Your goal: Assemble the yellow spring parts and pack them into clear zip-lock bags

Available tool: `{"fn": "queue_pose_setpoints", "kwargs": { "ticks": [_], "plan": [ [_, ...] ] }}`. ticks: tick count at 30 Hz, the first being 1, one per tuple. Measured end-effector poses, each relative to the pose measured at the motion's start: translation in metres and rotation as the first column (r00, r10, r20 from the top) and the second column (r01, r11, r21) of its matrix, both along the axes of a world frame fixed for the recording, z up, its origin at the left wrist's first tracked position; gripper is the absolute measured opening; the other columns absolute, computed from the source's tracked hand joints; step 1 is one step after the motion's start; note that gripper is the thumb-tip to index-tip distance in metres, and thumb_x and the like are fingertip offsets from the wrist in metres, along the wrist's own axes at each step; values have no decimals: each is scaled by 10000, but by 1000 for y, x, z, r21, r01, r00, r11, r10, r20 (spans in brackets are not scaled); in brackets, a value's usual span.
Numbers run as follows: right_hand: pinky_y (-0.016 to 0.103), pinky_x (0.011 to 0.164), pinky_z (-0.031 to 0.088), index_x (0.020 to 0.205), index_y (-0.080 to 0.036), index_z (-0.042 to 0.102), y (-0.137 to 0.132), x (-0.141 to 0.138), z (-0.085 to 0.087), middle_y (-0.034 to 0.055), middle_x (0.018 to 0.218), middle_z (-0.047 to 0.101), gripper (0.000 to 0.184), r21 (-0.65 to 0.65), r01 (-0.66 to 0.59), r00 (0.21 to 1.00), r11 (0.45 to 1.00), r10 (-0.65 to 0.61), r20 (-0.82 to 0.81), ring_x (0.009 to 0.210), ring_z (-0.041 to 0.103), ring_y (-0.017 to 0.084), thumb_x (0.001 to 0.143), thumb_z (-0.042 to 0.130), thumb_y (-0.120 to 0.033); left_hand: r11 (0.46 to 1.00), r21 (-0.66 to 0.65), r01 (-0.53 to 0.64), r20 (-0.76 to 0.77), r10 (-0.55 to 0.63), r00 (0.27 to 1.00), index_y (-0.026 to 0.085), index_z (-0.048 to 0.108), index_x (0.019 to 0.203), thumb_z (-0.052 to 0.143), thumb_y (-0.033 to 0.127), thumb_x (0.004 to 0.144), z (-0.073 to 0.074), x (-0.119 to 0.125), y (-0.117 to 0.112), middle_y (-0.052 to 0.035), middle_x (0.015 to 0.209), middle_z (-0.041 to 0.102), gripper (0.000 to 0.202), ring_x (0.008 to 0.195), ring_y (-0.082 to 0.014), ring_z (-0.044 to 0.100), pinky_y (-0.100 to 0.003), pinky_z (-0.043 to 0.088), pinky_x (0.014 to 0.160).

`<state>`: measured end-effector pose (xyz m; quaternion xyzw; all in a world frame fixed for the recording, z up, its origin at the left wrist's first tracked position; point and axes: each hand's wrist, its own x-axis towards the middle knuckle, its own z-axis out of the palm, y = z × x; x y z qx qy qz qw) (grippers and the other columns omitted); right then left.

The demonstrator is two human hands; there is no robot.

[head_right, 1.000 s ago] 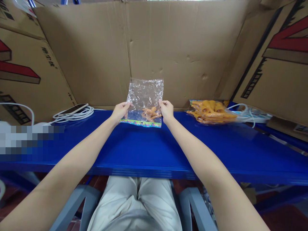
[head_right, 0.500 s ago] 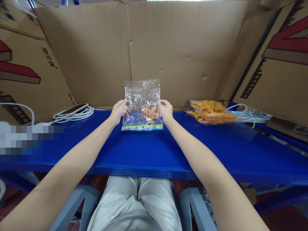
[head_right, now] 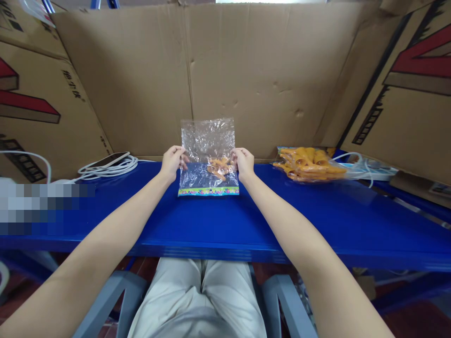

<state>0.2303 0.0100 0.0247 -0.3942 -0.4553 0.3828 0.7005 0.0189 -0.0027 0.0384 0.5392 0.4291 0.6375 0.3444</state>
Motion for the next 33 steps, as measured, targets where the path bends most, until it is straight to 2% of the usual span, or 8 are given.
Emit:
{"fn": "queue_pose_setpoints", "kwargs": {
  "ticks": [6,17,21,23,25,27,30,33],
  "plan": [
    [187,341,203,703,-200,553,-1,2,1,-76,460,459,103,-4,-17,1000,1000,17,-7,355,305,43,735,601,-285,999,-7,50,-34,-51,998,194,478,710,490,192,814,-2,1,-2,64,432,510,105,278,-82,439,-180,275,329],
    [211,360,238,728,-202,566,4,1,-3,-92,419,400,235,41,37,999,998,-38,19,349,335,62,701,662,-414,991,78,-111,-141,121,983,207,561,801,509,261,856,-8,2,3,94,394,330,93,308,-79,351,-192,283,393],
    [214,362,249,761,-199,582,4,3,-2,-93,416,404,187,30,49,999,998,-49,-6,352,334,68,714,647,-368,959,231,-166,-319,236,918,207,607,880,553,260,824,-10,-2,3,46,503,464,95,557,-129,542,-213,415,583],
    [213,371,274,782,-199,586,5,5,-2,-94,430,414,169,30,73,997,997,-72,-22,361,353,72,723,635,-350,928,339,-155,-358,280,891,208,588,1034,603,266,786,-11,-1,0,-11,732,605,256,822,-175,597,-263,440,772],
    [211,385,307,786,-201,577,6,9,-1,-93,452,432,136,13,114,992,993,-113,-50,375,384,75,738,613,-323,908,416,-46,-430,241,870,204,531,1171,663,315,736,-12,4,-5,-88,1089,609,468,1104,-231,519,-340,378,950],
    [209,393,331,789,-203,563,7,13,-1,-92,467,445,82,-26,148,985,989,-150,-85,383,411,79,764,571,-281,891,426,159,-587,138,798,214,487,1246,707,404,683,-13,11,-11,-120,1352,458,634,1285,-280,362,-411,266,1061],
    [205,390,341,806,-201,551,8,18,0,-90,482,456,51,-82,172,975,982,-181,-128,383,437,80,798,505,-222,851,336,403,-798,30,602,262,406,1338,713,504,644,-19,24,-20,-102,1490,277,797,1372,-311,208,-487,136,1109],
    [200,384,348,816,-195,546,8,19,2,-85,503,475,55,-105,187,966,977,-202,-162,388,460,79,808,493,-201,827,284,486,-889,36,457,303,334,1390,620,399,772,-26,34,-25,-71,1513,231,688,1391,-280,168,-519,95,1107]
  ]
}}
